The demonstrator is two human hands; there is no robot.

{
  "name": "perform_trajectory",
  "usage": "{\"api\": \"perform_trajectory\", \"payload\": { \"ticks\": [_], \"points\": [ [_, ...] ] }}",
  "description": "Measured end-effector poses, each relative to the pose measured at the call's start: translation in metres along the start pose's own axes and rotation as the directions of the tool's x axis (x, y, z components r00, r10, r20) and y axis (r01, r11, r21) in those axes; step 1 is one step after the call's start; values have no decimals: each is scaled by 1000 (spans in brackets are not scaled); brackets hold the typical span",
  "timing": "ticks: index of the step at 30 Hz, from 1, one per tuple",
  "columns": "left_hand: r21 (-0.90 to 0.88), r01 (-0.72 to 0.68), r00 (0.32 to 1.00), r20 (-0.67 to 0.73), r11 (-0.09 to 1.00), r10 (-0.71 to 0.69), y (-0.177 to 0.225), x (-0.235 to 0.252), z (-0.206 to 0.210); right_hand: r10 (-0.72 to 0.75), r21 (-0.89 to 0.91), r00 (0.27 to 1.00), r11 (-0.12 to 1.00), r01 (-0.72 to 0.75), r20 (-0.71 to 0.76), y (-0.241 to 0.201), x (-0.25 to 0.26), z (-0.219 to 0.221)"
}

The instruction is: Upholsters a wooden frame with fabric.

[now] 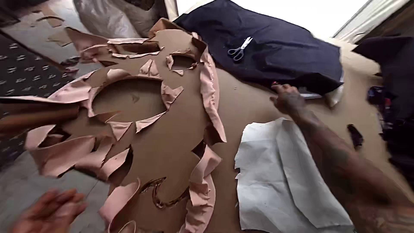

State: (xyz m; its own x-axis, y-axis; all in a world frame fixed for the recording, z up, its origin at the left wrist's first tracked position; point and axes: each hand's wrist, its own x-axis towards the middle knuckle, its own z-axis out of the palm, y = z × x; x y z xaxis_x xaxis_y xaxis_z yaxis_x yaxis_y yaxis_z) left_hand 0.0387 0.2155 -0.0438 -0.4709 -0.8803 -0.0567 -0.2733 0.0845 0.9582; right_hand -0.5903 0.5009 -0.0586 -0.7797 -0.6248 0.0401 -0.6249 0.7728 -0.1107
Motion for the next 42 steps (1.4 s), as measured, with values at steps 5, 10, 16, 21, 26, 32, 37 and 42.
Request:
{"api": "perform_trajectory", "payload": {
  "ticks": [5, 10, 16, 21, 26, 32, 37, 42],
  "points": [
    [528, -220, 961, 260, 820, 91, 44, -58, 99, 136, -190, 979, 976, -107, 149, 13, 85, 22],
    [780, -319, 936, 348, 538, 50, 51, -48, 194, 132, -315, 975, 946, -70, 178, -3, 87, 4],
    [813, -196, 931, 329, 548, -155, 34, -16, 211, -104, 419, 973, 889, 183, -204, -43, -37, -77],
    [736, -379, 918, 373, 561, 130, 14, -37, 183, -224, 986, 960, 35, -162, 165, -94, -225, -15],
    [725, -551, 832, 519, 414, 199, 37, 4, 193, -127, 888, 902, -164, -430, 413, -149, -291, 39],
    [453, -761, 640, 643, 464, 422, -8, 25, 202, 19, 912, 949, 270, -309, 316, -203, -312, 44],
    [256, -816, 529, 692, 518, 492, -26, 5, 165, 138, 905, 948, 287, -314, 285, -251, -396, 45],
    [287, -800, 554, 692, 527, 463, -17, 24, 152, 152, 791, 970, 560, -245, 192, -253, -388, 34]
  ]
}}
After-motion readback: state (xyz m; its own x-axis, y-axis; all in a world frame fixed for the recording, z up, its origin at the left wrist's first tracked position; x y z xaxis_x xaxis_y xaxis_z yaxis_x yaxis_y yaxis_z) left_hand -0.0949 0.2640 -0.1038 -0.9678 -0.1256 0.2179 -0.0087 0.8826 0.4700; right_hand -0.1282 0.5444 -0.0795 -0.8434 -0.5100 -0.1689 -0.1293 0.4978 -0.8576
